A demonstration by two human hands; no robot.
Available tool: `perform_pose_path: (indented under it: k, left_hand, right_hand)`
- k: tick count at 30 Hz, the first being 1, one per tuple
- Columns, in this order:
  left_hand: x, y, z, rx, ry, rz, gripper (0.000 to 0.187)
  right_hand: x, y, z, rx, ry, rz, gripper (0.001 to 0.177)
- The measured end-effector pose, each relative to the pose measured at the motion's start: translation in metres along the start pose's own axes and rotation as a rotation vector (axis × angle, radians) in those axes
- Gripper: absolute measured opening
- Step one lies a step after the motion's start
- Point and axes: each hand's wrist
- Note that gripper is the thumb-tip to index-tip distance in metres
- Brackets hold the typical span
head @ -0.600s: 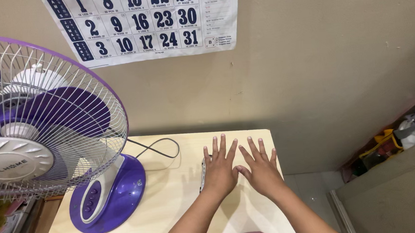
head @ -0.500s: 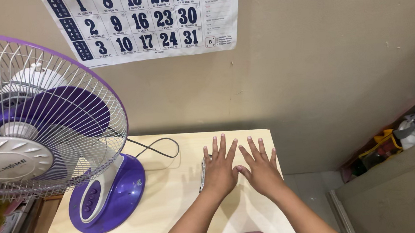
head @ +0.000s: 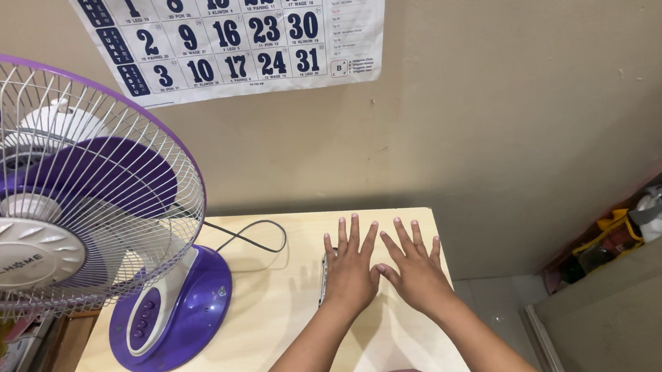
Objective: The person opens a screwdriver set, selects a screwdriver, and uses it to tighten a screw on the neck of a purple and white electric fan. The fan is repositioned on the table during the process.
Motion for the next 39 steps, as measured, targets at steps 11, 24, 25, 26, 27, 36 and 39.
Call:
perform_pose_path:
  k: [11,24,25,26,27,36,39]
  left_hand:
    - [-0.002,0.000,-0.002,0.021,0.017,0.035,0.082]
    - [-0.004,-0.002,-0.007,0.019,0.004,0.022,0.084]
    - [-0.004,-0.002,-0.008,0.020,0.003,0.022,0.084]
    - [-0.004,-0.002,-0.009,0.021,0.001,0.022,0.084]
    - [-0.004,-0.002,-0.009,0.022,0.000,0.022,0.084]
    - [-0.007,0.004,-0.017,0.018,-0.017,0.017,0.084]
    - [-0.004,0.008,-0.022,0.043,-0.042,-0.011,0.084]
  right_hand:
    - [-0.002,-0.002,-0.002,0.003,0.016,-0.019,0.069]
    - [-0.009,0.000,-0.005,0.013,0.016,-0.027,0.068]
    - [-0.009,0.001,-0.006,0.014,0.016,-0.027,0.068]
    - [-0.010,0.001,-0.006,0.014,0.015,-0.027,0.068]
    - [-0.011,0.001,-0.006,0.015,0.016,-0.028,0.068]
    - [-0.017,0.008,-0.008,0.024,-0.003,-0.036,0.068]
    - [-0.021,0.019,-0.007,0.024,-0.028,-0.045,0.067]
Point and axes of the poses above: each hand's wrist, its own x-axis away from the middle knuckle, its own y-axis out of the palm, z = x × y, and after that the axes turned 14 degrees about y, right-handed
